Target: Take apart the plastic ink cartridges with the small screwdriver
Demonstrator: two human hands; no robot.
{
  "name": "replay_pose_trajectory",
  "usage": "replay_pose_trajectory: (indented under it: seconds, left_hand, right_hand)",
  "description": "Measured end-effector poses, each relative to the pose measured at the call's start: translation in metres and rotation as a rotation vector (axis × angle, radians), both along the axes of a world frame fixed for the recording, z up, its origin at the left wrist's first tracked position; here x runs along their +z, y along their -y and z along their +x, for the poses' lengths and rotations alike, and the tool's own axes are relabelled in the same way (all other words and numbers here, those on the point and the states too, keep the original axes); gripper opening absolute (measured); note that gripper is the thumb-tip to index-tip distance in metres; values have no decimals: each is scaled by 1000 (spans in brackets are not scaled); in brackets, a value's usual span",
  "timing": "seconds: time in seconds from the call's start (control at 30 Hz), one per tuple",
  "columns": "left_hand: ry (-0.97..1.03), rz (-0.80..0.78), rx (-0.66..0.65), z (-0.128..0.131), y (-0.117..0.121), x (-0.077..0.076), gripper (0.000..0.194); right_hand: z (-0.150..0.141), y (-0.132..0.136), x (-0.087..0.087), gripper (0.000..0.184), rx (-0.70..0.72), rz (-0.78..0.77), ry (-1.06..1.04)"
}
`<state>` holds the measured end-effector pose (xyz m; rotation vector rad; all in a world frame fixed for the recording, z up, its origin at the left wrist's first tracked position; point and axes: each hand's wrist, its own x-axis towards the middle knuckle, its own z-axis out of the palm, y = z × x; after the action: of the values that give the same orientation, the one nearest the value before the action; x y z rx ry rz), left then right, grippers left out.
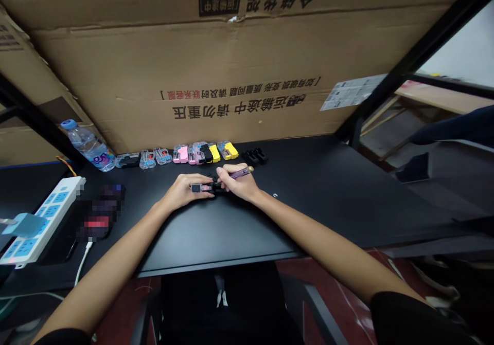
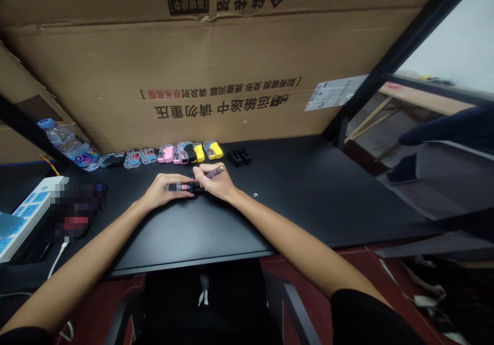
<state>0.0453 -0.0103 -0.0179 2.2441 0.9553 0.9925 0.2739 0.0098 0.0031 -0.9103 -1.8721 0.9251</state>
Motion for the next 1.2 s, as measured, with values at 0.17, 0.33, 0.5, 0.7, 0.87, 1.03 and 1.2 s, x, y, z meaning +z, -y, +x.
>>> replay_pose_trajectory:
  seconds: [0.17, 0.33, 0.5, 0.7, 0.87, 1.03, 1.2]
  left_hand:
    - [-17, -91, 41, -1, 1, 0, 48]
    - [-13, -132, 53, -2, 1, -2, 63]
    - [-14, -140, 33, -2, 2, 1, 60]
    - [-25, -149, 31, -1, 2, 3, 58]
    - [-32, -145, 27, -1, 2, 1, 61]
    - [-52, -101, 54, 4, 5, -2, 61]
    - [-54, -94, 75, 8, 5, -1, 62]
  right_hand:
    - [0, -1, -2, 57, -6, -2, -13]
    - [-1, -3, -5, 58, -23, -31, -20]
    - [-2, -4, -4, 60, -6, 10, 8]
    - [-10, 1, 1, 63, -42, 30, 2]
    - [-22, 2, -10, 58, -222, -98, -167]
    - [-26, 1, -13, 50, -295, -159, -234]
    - [-25, 1, -9, 47, -300, -153, -242]
